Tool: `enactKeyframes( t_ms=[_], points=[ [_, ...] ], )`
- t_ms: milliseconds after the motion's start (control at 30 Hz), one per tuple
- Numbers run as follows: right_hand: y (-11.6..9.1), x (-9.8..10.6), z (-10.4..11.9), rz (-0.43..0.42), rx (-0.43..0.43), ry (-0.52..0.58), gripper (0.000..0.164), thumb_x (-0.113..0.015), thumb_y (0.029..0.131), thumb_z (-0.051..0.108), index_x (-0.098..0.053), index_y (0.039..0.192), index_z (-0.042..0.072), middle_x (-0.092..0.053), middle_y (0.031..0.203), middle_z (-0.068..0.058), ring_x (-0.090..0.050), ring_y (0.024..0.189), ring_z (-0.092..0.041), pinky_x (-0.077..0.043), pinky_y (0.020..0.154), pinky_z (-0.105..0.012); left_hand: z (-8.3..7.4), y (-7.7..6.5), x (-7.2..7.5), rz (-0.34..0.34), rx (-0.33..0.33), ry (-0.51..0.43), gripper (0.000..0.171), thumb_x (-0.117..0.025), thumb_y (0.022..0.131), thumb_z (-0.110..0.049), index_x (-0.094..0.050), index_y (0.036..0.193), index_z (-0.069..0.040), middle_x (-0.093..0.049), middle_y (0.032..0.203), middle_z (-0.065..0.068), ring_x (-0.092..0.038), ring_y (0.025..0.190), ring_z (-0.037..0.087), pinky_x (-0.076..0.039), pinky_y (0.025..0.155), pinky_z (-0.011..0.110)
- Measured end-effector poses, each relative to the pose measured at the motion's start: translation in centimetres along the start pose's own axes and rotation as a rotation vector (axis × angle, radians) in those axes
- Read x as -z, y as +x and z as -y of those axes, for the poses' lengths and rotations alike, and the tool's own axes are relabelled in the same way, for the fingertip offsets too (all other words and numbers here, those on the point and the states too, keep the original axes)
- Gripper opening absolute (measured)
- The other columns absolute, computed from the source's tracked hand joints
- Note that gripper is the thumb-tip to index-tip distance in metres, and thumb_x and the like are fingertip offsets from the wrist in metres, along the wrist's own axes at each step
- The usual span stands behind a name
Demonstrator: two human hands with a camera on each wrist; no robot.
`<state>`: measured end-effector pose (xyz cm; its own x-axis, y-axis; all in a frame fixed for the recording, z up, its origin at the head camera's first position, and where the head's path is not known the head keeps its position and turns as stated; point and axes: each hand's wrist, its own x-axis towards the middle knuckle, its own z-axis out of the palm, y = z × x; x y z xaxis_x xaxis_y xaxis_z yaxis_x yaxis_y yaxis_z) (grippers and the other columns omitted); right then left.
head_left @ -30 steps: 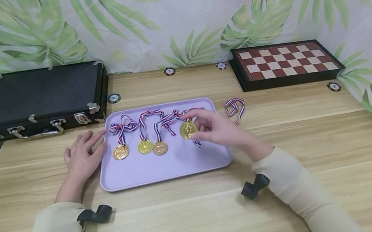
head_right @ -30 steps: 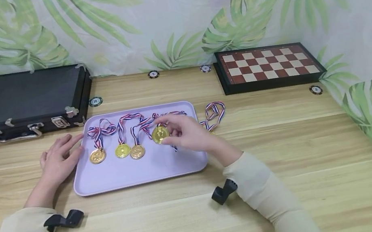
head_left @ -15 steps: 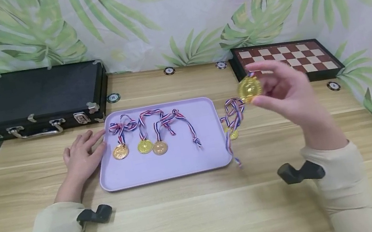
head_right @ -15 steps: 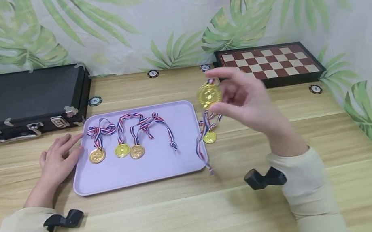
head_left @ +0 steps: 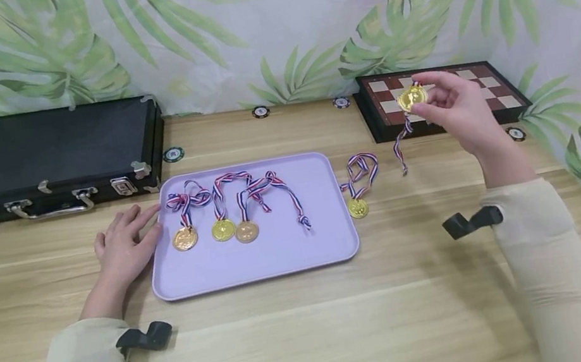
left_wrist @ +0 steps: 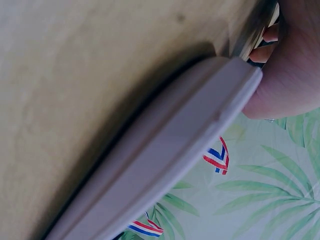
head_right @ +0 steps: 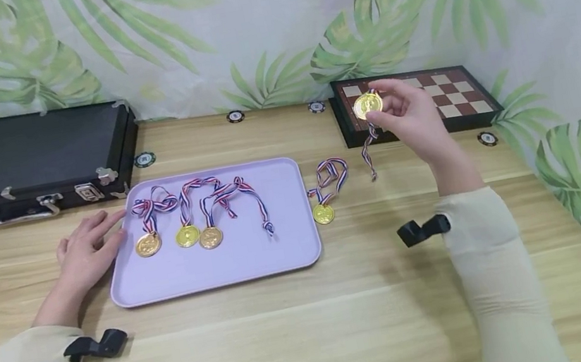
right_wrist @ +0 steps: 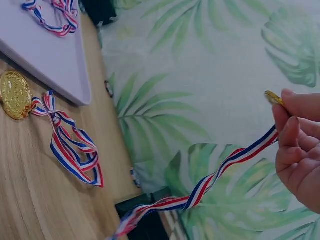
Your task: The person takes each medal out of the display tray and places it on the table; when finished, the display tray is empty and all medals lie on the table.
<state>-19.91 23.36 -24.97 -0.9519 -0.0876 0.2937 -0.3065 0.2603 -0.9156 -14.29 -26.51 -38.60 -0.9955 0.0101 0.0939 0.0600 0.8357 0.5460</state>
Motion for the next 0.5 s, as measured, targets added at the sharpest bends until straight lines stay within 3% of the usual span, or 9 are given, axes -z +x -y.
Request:
enactKeyframes(
  t_ms=[100,167,333,500],
  points=[
    [0.7,-0.8,-1.3,-0.001,-0.035,0.036,0.043,-0.065,0.074,-0.002,-0.052,0.115,0.003,-0.058,0.073,-0.003,-0.052,0.066,-0.009,-0.043,0.056,-0.014,0.0,0.0,-0.1,0.002,0.008,0.005,0.046,-0.038,0.089,-0.035,-0.040,0.129,-0.011,-0.023,0.135,0.024,-0.006,0.124,0.042,0.010,0.091,0.059],
    [0.3,-1.5,-2.3,0.018,-0.082,-0.003,0.045,-0.066,0.073,0.000,-0.051,0.116,0.004,-0.059,0.075,-0.002,-0.052,0.068,-0.010,-0.044,0.059,-0.015,0.0,0.0,-0.2,0.001,0.011,0.005,0.046,-0.038,0.089,-0.035,-0.041,0.129,-0.011,-0.023,0.135,0.024,-0.005,0.124,0.041,0.010,0.091,0.058],
    [-2.7,-3.1,-5.9,0.180,-0.161,-0.147,0.048,-0.064,0.075,0.002,-0.046,0.120,0.000,-0.056,0.078,-0.006,-0.051,0.067,-0.013,-0.044,0.057,-0.020,0.0,0.0,-0.2,-0.011,-0.002,-0.003,0.045,-0.039,0.089,-0.034,-0.042,0.128,-0.011,-0.024,0.134,0.024,-0.006,0.124,0.041,0.009,0.091,0.058],
    [-4.9,-3.9,-8.4,0.271,-0.261,-0.117,0.048,-0.064,0.075,0.003,-0.046,0.119,-0.002,-0.055,0.074,-0.010,-0.050,0.061,-0.011,-0.042,0.051,-0.021,0.1,-0.1,0.0,-0.017,-0.016,-0.011,0.045,-0.040,0.089,-0.032,-0.042,0.128,-0.010,-0.025,0.134,0.025,-0.007,0.124,0.041,0.009,0.091,0.058]
  ],
)
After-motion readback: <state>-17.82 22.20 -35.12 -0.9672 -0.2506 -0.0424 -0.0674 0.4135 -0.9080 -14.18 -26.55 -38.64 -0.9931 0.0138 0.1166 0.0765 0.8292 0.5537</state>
